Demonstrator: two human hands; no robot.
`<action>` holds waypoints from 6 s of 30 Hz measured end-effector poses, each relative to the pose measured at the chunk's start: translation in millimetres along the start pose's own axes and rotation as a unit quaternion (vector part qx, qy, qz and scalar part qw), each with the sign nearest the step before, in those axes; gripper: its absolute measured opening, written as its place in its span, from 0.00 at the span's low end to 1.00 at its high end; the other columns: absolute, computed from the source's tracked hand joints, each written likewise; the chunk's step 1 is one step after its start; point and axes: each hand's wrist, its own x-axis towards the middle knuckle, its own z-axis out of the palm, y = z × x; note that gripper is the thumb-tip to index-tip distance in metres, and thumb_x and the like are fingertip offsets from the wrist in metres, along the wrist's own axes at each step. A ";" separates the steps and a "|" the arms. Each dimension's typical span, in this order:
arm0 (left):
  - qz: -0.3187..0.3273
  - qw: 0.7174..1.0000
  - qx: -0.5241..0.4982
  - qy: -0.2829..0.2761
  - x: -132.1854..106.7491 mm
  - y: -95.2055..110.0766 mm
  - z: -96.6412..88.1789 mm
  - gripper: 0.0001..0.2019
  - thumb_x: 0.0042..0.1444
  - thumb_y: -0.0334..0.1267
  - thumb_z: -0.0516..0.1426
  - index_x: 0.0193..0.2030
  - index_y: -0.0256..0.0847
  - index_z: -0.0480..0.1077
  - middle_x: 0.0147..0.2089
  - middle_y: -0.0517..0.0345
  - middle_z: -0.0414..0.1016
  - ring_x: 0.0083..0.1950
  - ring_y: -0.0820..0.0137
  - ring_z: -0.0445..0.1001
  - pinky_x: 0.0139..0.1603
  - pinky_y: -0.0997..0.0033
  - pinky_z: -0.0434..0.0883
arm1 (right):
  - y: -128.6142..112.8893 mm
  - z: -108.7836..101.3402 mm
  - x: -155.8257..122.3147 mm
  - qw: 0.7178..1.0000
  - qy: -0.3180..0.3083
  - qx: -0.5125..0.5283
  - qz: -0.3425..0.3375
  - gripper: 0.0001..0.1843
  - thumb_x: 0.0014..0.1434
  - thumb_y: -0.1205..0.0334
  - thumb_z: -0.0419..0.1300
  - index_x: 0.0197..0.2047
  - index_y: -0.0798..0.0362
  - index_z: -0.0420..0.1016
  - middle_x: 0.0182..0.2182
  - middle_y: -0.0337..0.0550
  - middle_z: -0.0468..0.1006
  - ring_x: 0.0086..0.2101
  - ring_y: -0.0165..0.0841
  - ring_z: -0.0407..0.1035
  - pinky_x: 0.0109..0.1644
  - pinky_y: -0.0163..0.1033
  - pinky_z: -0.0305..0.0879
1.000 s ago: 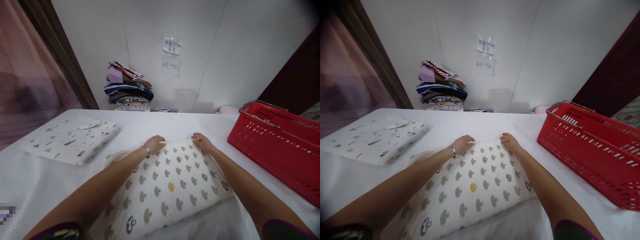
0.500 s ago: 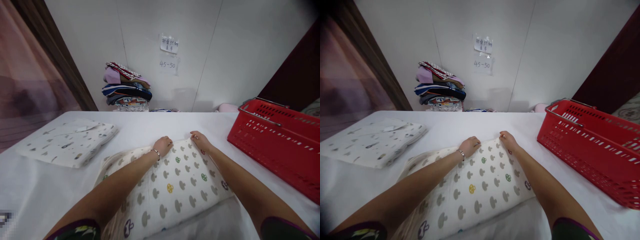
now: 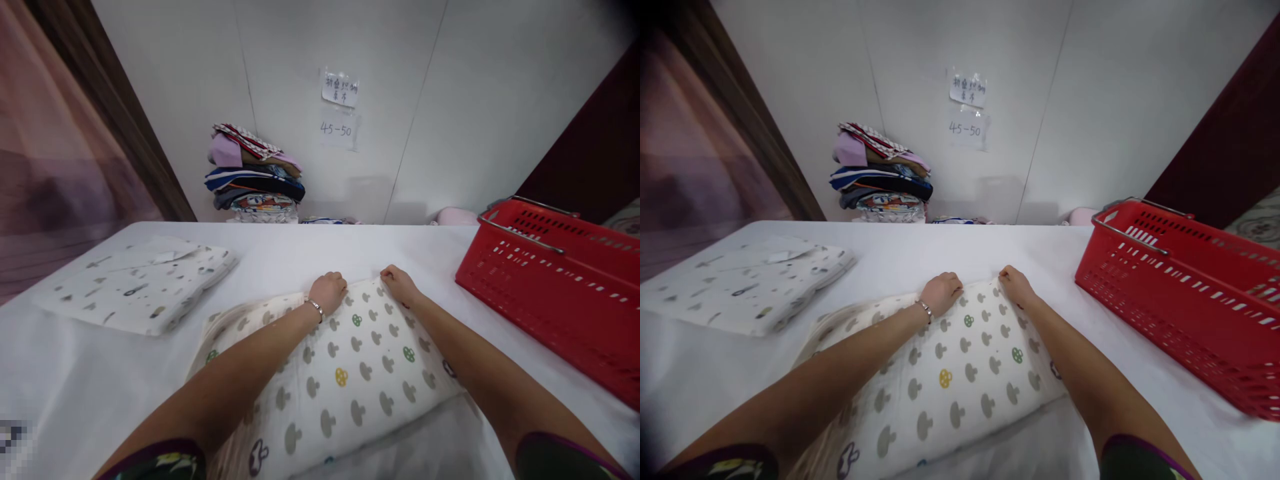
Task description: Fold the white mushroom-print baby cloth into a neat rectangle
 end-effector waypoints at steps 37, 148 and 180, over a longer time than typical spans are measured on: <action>-0.090 0.993 -0.078 -0.015 1.9 -0.8 5.7 0.08 0.58 0.38 0.49 0.35 0.40 0.68 0.40 0.54 0.71 0.44 0.68 0.67 0.44 0.69 0.65 | 11.9 0.2 -6.3 0.999 0.045 -0.021 -0.010 0.12 0.52 0.54 0.53 0.35 0.51 0.70 0.34 0.41 0.72 0.35 0.34 0.66 0.39 0.36 0.60; -0.283 0.953 -0.026 -0.106 -118.1 -85.4 -70.4 0.18 0.60 0.49 0.42 0.42 0.42 0.68 0.44 0.51 0.74 0.46 0.63 0.72 0.44 0.65 0.66 | 5.3 27.5 -37.9 0.954 -0.057 -0.237 -0.177 0.30 0.60 0.46 0.40 0.60 0.50 0.59 0.60 0.43 0.60 0.60 0.38 0.50 0.62 0.51 0.45; -0.311 0.944 0.072 -0.080 -141.8 -120.6 -66.2 0.18 0.62 0.42 0.41 0.48 0.38 0.67 0.50 0.44 0.68 0.52 0.60 0.67 0.46 0.64 0.65 | -9.7 19.6 -44.3 0.963 -0.067 -0.202 -0.165 0.28 0.60 0.46 0.42 0.59 0.48 0.59 0.60 0.42 0.59 0.60 0.37 0.49 0.63 0.52 0.42</action>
